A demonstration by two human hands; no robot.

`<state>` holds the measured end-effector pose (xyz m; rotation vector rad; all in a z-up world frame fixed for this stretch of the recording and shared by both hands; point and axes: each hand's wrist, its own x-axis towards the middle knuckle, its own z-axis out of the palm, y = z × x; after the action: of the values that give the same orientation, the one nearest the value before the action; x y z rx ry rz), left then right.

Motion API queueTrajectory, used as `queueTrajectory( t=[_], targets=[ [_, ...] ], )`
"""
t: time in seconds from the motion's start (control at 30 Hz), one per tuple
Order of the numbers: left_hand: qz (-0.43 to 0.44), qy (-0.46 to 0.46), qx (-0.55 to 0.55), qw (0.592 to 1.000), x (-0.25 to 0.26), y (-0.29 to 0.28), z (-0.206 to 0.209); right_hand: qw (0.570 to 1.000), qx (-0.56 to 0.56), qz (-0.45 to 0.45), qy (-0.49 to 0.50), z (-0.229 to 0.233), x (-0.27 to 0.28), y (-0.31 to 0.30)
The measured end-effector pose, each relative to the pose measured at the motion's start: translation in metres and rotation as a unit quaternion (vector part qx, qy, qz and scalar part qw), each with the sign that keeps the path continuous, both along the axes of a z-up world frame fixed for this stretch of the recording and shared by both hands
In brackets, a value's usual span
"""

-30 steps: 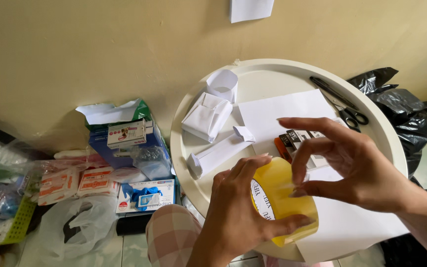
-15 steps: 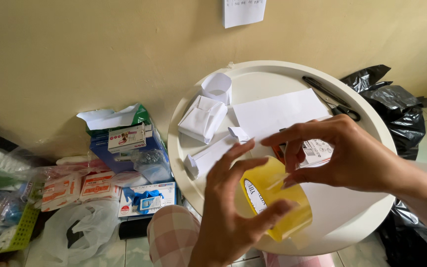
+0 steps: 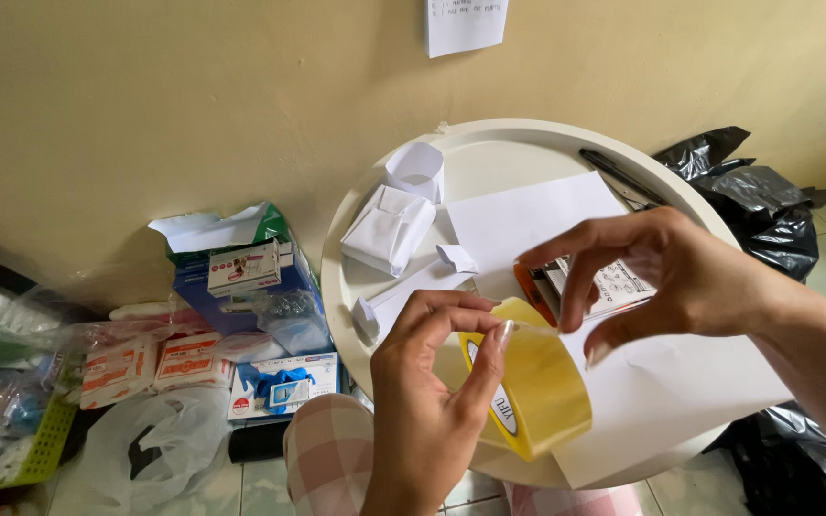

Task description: The person wraps a small boxed product in white paper on a low table, cutting tape with scissors to secure the folds.

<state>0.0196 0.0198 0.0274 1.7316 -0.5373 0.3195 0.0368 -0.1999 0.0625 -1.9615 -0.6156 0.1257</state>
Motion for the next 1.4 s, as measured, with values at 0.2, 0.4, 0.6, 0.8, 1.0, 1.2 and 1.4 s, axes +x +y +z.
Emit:
queueTrajectory(
  t=[0.2, 0.4, 0.6, 0.8, 1.0, 1.2, 1.4],
  targets=[
    [-0.005, 0.0, -0.007, 1.0, -0.002, -0.001, 0.001, 0.99, -0.084, -0.083, -0.078, 0.002, -0.011, 0.012],
    [-0.012, -0.034, -0.007, 0.999, -0.005, -0.002, 0.002, 0.993, -0.047, -0.059, -0.086, 0.001, -0.01, 0.018],
    [-0.017, -0.039, -0.006, 0.999, -0.005, -0.002, 0.001, 0.999, -0.001, -0.05, 0.014, -0.001, -0.006, 0.014],
    [0.019, -0.092, 0.039, 0.995, -0.003, -0.001, -0.003, 0.983, 0.019, -0.167, -0.071, -0.002, -0.015, 0.025],
    [0.092, -0.135, 0.118, 0.979, -0.008, -0.001, -0.012, 0.969, 0.038, -0.223, -0.103, -0.002, -0.021, 0.041],
    [0.203, -0.267, 0.144, 0.931, -0.028, -0.003, 0.001, 0.975, 0.076, -0.14, -0.158, 0.004, -0.012, 0.038],
    [0.115, -0.103, 0.041, 0.987, -0.031, 0.04, 0.045, 0.966, 0.086, 0.017, -0.245, 0.032, 0.015, 0.027]
  ],
)
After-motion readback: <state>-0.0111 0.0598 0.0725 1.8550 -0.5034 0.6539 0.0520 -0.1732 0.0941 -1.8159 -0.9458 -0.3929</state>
